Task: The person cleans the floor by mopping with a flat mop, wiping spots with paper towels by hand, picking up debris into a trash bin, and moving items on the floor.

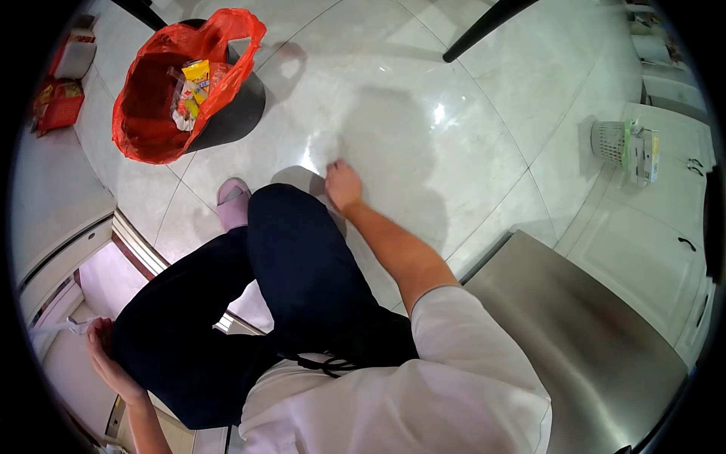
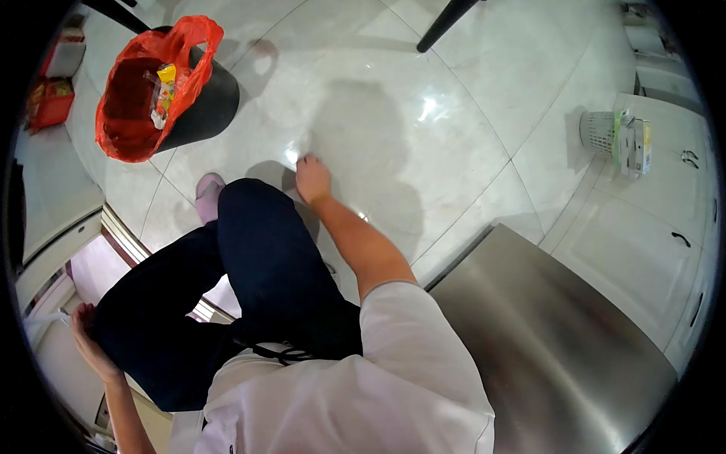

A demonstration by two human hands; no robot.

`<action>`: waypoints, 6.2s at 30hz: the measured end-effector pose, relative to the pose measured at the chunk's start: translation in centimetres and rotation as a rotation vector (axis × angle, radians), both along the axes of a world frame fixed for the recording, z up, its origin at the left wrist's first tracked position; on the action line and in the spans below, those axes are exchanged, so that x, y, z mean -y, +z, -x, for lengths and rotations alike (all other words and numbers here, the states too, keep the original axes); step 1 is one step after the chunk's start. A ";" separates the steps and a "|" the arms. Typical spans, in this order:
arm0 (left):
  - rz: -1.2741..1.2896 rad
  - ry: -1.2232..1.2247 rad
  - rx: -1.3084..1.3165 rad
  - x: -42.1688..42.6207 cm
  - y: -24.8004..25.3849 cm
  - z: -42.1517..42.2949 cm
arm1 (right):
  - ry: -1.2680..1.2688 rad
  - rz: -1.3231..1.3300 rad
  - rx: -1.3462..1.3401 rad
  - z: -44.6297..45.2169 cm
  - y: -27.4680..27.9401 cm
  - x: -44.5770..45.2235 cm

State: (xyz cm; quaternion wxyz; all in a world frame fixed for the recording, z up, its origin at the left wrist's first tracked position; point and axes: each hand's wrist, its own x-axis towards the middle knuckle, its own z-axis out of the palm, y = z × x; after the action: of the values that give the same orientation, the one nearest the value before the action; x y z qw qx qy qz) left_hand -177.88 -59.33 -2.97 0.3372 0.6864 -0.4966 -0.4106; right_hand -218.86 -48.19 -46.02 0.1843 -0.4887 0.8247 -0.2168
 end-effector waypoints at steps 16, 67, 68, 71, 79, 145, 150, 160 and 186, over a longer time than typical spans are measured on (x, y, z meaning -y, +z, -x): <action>0.093 0.082 0.022 -1.9 -0.8 -3.5 | -0.467 0.050 -0.191 20.5 -1.4 2.5; 0.116 -0.309 0.038 2.5 1.1 5.1 | 0.339 -0.227 0.655 0.8 11.2 14.3; 0.108 -0.309 0.038 2.0 1.2 4.9 | 0.486 -0.332 0.560 1.0 8.8 14.1; 0.131 -0.326 0.127 0.5 1.5 3.6 | 0.619 -0.368 0.337 -1.7 5.1 14.4; 0.004 -0.148 0.165 -2.0 1.5 0.8 | 0.804 0.211 0.170 -5.7 -0.3 12.7; -0.420 -0.444 0.498 5.0 14.1 7.7 | 0.114 -1.019 0.382 8.7 58.0 0.4; -0.454 -0.774 0.484 8.3 14.4 -0.1 | -0.089 -0.982 0.009 17.0 70.4 -14.3; -0.721 -0.588 0.642 18.2 19.8 -1.4 | -0.996 -0.687 0.715 2.8 70.9 -28.3; -1.015 0.702 -0.660 16.4 -15.8 13.5 | -1.656 -0.980 0.977 -3.2 78.9 -27.2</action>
State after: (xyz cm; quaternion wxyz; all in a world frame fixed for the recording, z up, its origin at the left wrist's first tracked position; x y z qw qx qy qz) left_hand -191.35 -75.70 -18.75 0.2207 0.7182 0.1362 -0.6457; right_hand -215.69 -20.96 32.89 0.4651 0.4876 0.7331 -0.0922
